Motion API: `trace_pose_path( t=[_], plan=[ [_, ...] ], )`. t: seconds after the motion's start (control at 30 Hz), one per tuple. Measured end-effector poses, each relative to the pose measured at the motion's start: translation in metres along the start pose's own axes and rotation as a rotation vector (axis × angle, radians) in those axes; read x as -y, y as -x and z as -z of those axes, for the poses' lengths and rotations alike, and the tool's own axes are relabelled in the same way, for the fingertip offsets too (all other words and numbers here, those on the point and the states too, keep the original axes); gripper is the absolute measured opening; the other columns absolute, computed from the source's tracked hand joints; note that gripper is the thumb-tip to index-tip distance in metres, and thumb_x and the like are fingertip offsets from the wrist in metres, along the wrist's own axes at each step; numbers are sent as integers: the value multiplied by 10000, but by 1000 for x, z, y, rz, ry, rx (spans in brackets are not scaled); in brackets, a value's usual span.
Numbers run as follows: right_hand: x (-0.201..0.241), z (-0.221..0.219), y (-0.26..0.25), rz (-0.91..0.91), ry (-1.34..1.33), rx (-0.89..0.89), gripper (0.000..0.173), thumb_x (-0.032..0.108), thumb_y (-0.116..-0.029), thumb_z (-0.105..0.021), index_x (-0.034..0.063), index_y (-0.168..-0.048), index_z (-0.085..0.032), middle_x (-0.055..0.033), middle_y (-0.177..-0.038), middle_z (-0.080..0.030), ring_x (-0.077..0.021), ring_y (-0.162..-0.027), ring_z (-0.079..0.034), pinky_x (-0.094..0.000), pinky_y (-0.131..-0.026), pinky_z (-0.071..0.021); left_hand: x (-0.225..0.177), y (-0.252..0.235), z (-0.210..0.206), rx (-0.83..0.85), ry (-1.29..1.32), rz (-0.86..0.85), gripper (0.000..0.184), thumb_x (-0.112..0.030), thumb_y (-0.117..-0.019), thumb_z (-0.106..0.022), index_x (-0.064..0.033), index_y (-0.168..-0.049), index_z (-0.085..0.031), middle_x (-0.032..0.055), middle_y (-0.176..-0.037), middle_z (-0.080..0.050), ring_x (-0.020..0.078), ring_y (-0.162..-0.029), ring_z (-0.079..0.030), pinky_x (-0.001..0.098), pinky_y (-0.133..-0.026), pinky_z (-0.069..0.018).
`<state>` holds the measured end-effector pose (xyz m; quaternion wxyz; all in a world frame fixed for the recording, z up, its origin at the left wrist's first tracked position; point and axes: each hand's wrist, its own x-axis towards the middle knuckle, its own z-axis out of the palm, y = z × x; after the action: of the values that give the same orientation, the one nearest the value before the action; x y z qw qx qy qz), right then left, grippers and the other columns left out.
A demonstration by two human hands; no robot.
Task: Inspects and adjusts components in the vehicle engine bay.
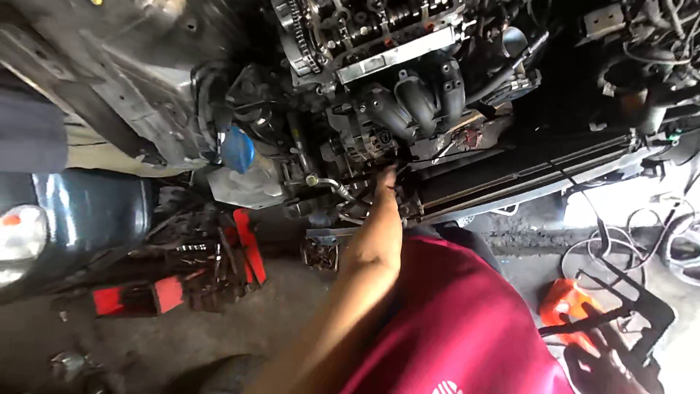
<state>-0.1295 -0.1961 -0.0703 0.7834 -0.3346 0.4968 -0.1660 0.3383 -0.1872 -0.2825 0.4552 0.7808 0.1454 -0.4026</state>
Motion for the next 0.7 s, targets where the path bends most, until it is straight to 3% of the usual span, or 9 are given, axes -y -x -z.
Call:
trace_pose_path(
  t=[0.1, 0.17, 0.23, 0.3, 0.4, 0.43, 0.53, 0.6, 0.7],
  plan=[
    [9, -5, 2, 39, -50, 18, 527, 377, -1017, -620, 257, -1506, -466, -41, -1351, -680, -83, -693, -690, -214, -548, -553, -4, 2, 0, 23, -45, -5, 382, -279, -1055, -584, 0, -1312, -626, 185, -1316, -638, 264, -1199, -600, 454, -1035, -477],
    [20, -7, -2, 62, -67, -15, 595, 627, -975, -535, 264, -1446, -507, -41, -1333, -690, -70, -626, -654, -201, -473, -489, -5, 3, -1, 8, -58, 13, 377, -269, -1057, -580, 17, -1297, -627, 202, -1299, -640, 281, -1183, -603, 470, -1025, -477],
    [27, 2, -9, 50, -167, -13, 819, 834, -906, -369, 241, -1442, -548, -76, -1341, -680, -129, -666, -677, -245, -477, -501, 0, 0, 0, 1, -93, -14, 381, -274, -1053, -582, 10, -1303, -625, 199, -1306, -639, 280, -1199, -600, 471, -1038, -473],
    [32, 5, -18, 53, -194, -4, 808, 808, -949, -243, 255, -1452, -551, -78, -1322, -690, -139, -660, -680, -252, -460, -507, 4, -5, 4, 8, -151, -71, 416, -298, -1044, -601, -1, -1334, -619, 194, -1352, -631, 284, -1270, -583, 469, -1098, -445],
    [43, 7, -28, 20, -134, -14, 759, 725, -1004, -93, 289, -1433, -542, -27, -1284, -713, -95, -625, -657, -212, -432, -468, 9, -14, 4, 15, -128, -63, 441, -327, -1029, -627, -7, -1332, -622, 192, -1332, -643, 285, -1244, -605, 475, -1078, -471],
    [45, 11, -31, 18, -108, 7, 732, 705, -1014, -96, 293, -1431, -534, -15, -1296, -705, -93, -647, -666, -211, -444, -477, 8, -14, 5, 10, -120, -58, 432, -310, -1028, -631, -1, -1329, -619, 196, -1325, -642, 284, -1229, -607, 473, -1069, -473],
    [49, 30, -40, 37, -48, 113, 605, 711, -995, -350, 347, -1431, -561, 20, -1359, -672, -87, -731, -687, -204, -502, -510, 4, -6, 6, 6, -115, -45, 410, -269, -1035, -621, 5, -1339, -604, 194, -1307, -640, 269, -1173, -611, 456, -1025, -483],
    [52, 35, -46, 48, -13, 121, 582, 693, -973, -460, 340, -1426, -554, 31, -1349, -674, -69, -735, -684, -194, -514, -517, 4, -6, 5, 7, -102, -16, 371, -279, -1035, -615, -14, -1294, -615, 152, -1165, -659, 204, -961, -609, 395, -851, -520],
    [51, 40, -54, 67, 66, 70, 532, 641, -994, -495, 268, -1364, -578, 38, -1094, -743, -49, -637, -644, -189, -486, -503, 2, -4, 8, 44, 7, 24, 292, -261, -1037, -609, -40, -1226, -635, 93, -999, -659, 137, -774, -581, 317, -682, -517]
  ],
)
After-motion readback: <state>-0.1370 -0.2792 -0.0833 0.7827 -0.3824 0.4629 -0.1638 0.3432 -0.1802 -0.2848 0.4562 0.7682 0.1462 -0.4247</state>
